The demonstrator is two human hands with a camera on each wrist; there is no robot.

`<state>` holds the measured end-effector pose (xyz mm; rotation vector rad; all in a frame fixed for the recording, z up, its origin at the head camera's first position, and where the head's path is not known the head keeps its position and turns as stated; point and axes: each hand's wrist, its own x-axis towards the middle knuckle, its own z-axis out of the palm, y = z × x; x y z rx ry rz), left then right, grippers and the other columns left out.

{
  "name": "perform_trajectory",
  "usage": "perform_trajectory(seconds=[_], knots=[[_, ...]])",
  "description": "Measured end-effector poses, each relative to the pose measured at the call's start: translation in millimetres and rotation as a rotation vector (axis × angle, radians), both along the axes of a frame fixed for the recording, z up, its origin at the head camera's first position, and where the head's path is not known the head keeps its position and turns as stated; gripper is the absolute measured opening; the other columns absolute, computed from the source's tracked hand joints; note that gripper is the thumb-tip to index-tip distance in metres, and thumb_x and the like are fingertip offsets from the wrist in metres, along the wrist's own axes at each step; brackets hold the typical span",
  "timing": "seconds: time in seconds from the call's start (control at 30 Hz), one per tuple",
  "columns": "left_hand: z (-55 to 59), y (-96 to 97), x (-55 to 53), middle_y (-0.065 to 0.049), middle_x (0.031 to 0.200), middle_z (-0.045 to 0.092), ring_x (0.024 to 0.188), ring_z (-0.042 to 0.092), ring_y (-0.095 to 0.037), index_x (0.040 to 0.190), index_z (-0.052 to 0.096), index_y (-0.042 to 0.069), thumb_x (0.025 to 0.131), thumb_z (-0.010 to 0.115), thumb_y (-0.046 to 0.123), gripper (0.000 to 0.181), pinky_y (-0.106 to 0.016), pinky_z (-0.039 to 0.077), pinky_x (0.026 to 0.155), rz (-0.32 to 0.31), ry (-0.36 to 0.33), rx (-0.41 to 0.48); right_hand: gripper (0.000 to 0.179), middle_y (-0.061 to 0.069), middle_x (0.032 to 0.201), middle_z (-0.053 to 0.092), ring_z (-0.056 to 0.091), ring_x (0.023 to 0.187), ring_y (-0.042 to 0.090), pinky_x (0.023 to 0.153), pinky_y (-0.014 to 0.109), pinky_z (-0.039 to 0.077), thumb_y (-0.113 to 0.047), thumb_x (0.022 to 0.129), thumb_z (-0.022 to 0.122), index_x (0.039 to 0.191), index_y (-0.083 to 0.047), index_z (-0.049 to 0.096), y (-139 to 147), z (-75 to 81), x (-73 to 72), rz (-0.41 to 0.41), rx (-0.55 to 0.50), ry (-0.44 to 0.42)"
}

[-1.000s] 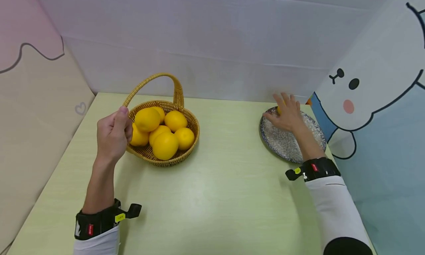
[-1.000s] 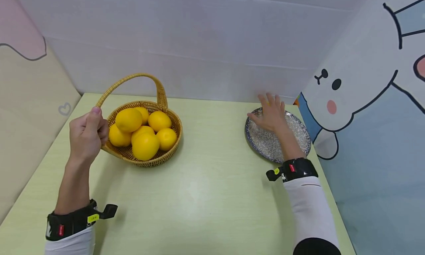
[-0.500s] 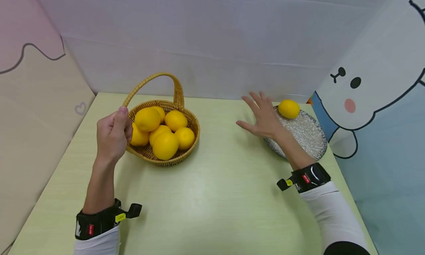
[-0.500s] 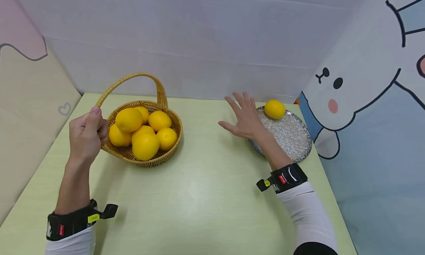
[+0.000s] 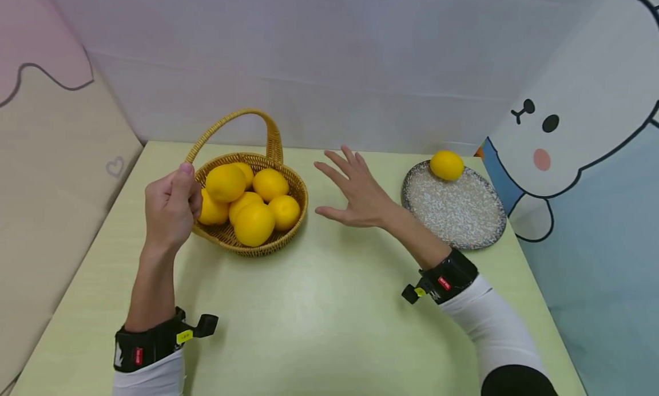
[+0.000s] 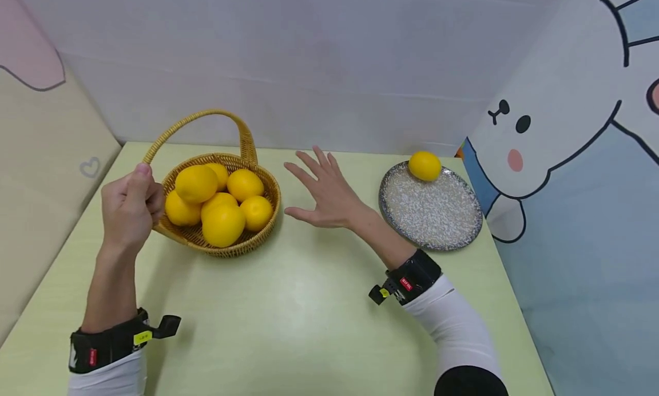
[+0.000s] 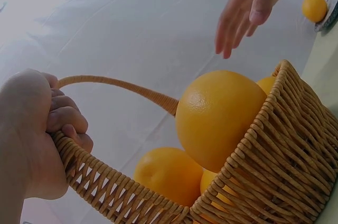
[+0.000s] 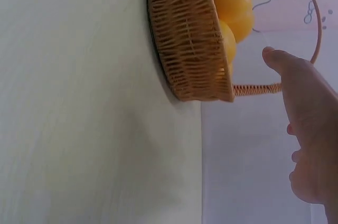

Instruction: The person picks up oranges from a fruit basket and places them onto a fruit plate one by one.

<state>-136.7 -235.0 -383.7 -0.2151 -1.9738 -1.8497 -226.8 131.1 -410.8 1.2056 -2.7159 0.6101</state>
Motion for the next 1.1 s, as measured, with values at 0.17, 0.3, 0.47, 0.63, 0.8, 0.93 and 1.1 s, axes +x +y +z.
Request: perform_trajectory(seconds=[0.17,0.3,0.47,0.63,0.8,0.93,1.1], knots=[[-1.8,-0.8,-1.4,0.002,0.052,0.036,0.04,0.03,-0.013,0.063,0.037,-0.001,0.118,0.052,0.023,0.062,-0.031,0.017,0.037,0.0,-0.003,0.012,0.093,0.016,0.186,0.031,0.013,0.177,0.049,0.142,0.073,0.01,-0.056,0.099,0.08,0.174,-0.018,0.041,-30.1,0.2,10.7,0.094,0.016,0.022],[-3.6,-1.1,-2.1,0.001,0.052,0.036,0.04,0.029,-0.012,0.063,0.037,-0.002,0.118,0.052,0.021,0.061,-0.032,0.016,0.037,-0.013,0.004,0.028,0.094,0.016,0.185,0.032,0.014,0.177,0.048,0.142,0.072,0.012,-0.058,0.099,0.079,0.175,-0.019,0.04,-52.0,2.0,20.1,0.153,0.041,0.021],[-3.8,-1.4,-2.2,0.001,0.052,0.036,0.04,0.03,-0.013,0.064,0.037,-0.002,0.118,0.052,0.021,0.061,-0.032,0.016,0.037,-0.017,0.001,0.03,0.092,0.017,0.183,0.035,0.017,0.177,0.047,0.143,0.069,0.016,-0.061,0.1,0.078,0.175,-0.021,0.041,-75.3,4.3,31.2,0.208,0.097,0.025],[-3.0,-2.1,-2.1,0.002,0.051,0.036,0.039,0.029,-0.013,0.063,0.037,-0.001,0.119,0.053,0.023,0.063,-0.032,0.016,0.037,-0.022,-0.002,0.039,0.09,0.016,0.181,0.039,0.021,0.176,0.046,0.143,0.065,0.017,-0.065,0.102,0.075,0.174,-0.021,0.043,-93.9,3.8,38.4,0.256,0.137,0.068],[-2.8,-2.4,-2.6,0.002,0.052,0.036,0.039,0.03,-0.013,0.063,0.038,0.0,0.119,0.053,0.024,0.063,-0.032,0.017,0.037,-0.031,0.006,0.032,0.089,0.013,0.181,0.039,0.02,0.176,0.042,0.144,0.063,0.018,-0.065,0.102,0.074,0.173,-0.022,0.043,-108.4,3.9,42.2,0.286,0.14,0.07],[-1.2,-1.9,-2.7,0.002,0.052,0.037,0.04,0.031,-0.013,0.064,0.039,-0.001,0.119,0.053,0.024,0.062,-0.032,0.019,0.037,-0.031,0.008,0.023,0.088,0.013,0.181,0.037,0.022,0.175,0.043,0.144,0.063,0.019,-0.065,0.104,0.073,0.174,-0.023,0.042,-117.4,5.3,45.5,0.304,0.157,0.048],[-0.2,-1.3,-3.1,0.001,0.052,0.037,0.039,0.031,-0.014,0.064,0.039,-0.001,0.119,0.053,0.023,0.062,-0.031,0.018,0.037,-0.043,0.008,0.041,0.081,0.013,0.179,0.042,0.033,0.171,0.04,0.142,0.056,0.028,-0.062,0.108,0.068,0.173,-0.021,0.043,-124.0,5.1,47.8,0.323,0.191,0.042]])
